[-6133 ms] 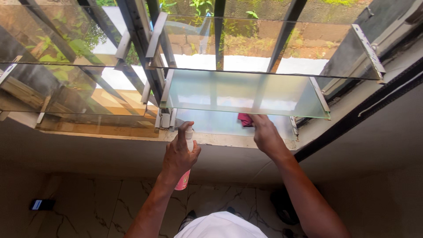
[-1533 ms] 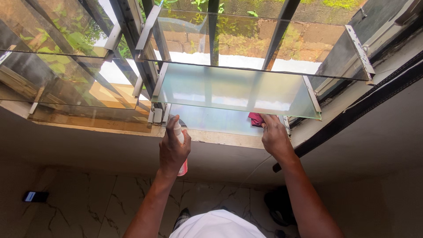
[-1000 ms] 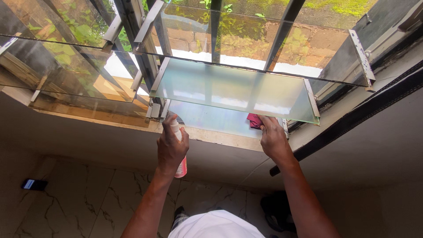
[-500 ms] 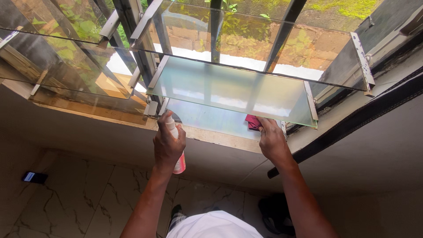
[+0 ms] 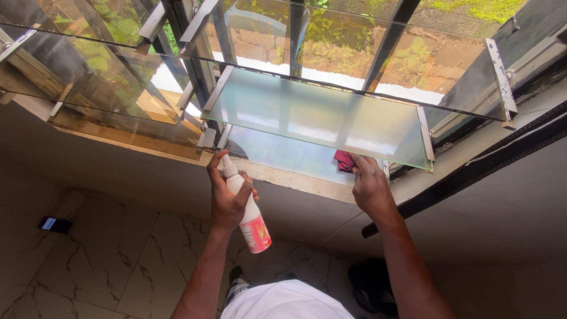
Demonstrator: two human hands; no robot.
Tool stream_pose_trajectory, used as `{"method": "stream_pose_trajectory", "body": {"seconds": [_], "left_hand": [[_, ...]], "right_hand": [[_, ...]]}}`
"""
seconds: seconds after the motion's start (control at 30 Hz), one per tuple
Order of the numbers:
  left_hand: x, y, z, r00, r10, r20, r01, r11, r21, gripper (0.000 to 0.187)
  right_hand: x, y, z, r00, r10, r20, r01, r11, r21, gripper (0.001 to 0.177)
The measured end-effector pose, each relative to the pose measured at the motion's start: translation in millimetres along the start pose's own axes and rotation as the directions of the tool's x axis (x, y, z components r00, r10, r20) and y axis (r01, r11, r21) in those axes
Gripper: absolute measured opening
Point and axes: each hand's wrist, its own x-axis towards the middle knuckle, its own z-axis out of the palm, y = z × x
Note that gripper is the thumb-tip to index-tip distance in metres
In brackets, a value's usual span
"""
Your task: The person cleans a glass window pane by spraying a liquid from a bottle onto the glass and wiping it with a cloth.
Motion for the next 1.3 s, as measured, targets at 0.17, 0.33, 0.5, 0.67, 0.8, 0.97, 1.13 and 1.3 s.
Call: {"method": "stream_pose_trajectory", "body": {"seconds": [0.17,0.33,0.5,0.67,0.8,0.97,1.13,1.3], "left_hand": [[6.3,4.9,-3.3,0.997,-0.056,-0.045,0.058,0.997,0.044,0.074],[12.9,2.4,-9.8,0.981,0.193,-0.018,-0.169,0.895,0.412,0.067],[20.6,-1.3,-13.7,0.972,0.233,0.010,-0.210,0.854,0.477,0.063],[27.5,5.6,-11.7,0.961,0.266,0.073,-0.266,0.818,0.510,0.069],[33.7,3.1,-15.1,0.955,0.282,0.094,-0.287,0.791,0.541,0.064],[36.4,-1.7,-18.9,0.909,0.392,0.139,-0.399,0.729,0.556,0.060],[38.3,2.0,-20.7,0.891,0.407,0.203,-0.446,0.695,0.564,0.066],[43.2,-3.5,-22.9,0.911,0.358,0.206,-0.407,0.691,0.597,0.064]], "right_hand": [[-0.3,-3.2,0.0,1.000,-0.004,-0.012,0.003,1.000,-0.003,0.038],[0.3,-5.9,4.5,0.999,0.010,-0.034,-0.011,0.999,-0.037,0.040],[1.1,-3.5,8.8,0.999,0.029,-0.045,-0.031,0.998,-0.048,0.039],[2.2,-2.7,13.8,0.997,0.023,-0.078,-0.029,0.997,-0.070,0.039],[1.4,-0.8,16.6,0.995,0.010,-0.094,-0.017,0.997,-0.071,0.038],[2.1,2.2,20.4,0.993,-0.006,-0.118,-0.005,0.996,-0.089,0.037],[2.1,-6.1,17.6,0.994,0.027,-0.109,-0.036,0.996,-0.083,0.038],[1.7,-17.5,14.3,0.994,0.061,-0.093,-0.066,0.996,-0.062,0.042]]}}
